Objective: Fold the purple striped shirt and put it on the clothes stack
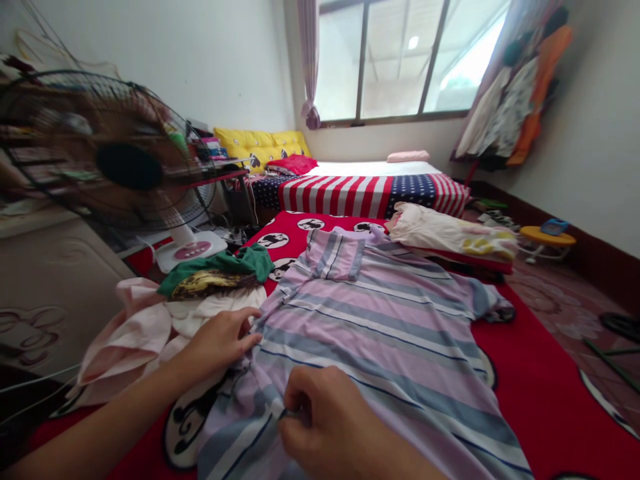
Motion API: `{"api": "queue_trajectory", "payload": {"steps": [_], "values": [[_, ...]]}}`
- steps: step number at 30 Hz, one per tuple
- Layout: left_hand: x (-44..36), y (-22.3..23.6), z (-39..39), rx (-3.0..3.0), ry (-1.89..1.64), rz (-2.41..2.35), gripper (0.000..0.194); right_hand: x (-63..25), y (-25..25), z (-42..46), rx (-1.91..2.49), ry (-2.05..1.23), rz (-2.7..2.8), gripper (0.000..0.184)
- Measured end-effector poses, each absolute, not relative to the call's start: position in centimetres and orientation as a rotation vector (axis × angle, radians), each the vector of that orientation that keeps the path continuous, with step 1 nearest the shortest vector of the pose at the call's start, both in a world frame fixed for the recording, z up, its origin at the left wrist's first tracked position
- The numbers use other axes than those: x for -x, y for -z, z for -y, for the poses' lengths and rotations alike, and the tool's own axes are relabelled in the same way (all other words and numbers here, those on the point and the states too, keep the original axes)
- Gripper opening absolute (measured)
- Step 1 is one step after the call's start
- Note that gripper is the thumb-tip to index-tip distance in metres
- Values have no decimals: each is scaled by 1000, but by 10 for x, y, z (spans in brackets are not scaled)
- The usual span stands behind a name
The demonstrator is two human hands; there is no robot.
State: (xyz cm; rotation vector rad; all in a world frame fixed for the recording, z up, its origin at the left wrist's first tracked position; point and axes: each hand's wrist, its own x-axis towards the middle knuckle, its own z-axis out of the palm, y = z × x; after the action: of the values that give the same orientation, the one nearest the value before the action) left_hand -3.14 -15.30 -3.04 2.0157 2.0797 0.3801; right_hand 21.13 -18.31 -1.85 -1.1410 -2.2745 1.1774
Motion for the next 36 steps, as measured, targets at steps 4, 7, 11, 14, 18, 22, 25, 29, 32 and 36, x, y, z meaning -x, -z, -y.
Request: {"api": "queue_trajectory", "payload": {"steps": [4,7,11,14,18,22,25,29,32,36], "values": [[4,26,145,-1953,-795,-1709,18,-229,-4,189,1129,-1291,2286,11],[-25,24,141,-1873,-992,-1435,19,-237,-13,190,1086,-1474,2396,9],[-53,40,135,-1906,-838,-1259,22,-245,-10,187,1012,-1617,2638,19],[-57,60,128,-1913,-784,-1362,26,-253,4,162,1160,-1338,2602,9],[-56,78,125,-1894,-826,-1473,22,-261,31,80,1410,-1009,2296,13],[-59,86,129,-2109,-829,-1567,18,-252,49,-12,1733,-771,1919,33],[-60,88,133,-2208,-840,-1513,21,-234,50,-55,1817,-665,1857,56],[-60,90,135,-2336,-861,-1542,30,-208,48,-79,1883,-457,1824,77],[-60,93,133,-2410,-862,-1688,54,-199,47,-89,1891,-383,1842,73],[-60,100,132,-2443,-771,-1807,72,-210,35,-100,1804,-314,1895,37]]}}
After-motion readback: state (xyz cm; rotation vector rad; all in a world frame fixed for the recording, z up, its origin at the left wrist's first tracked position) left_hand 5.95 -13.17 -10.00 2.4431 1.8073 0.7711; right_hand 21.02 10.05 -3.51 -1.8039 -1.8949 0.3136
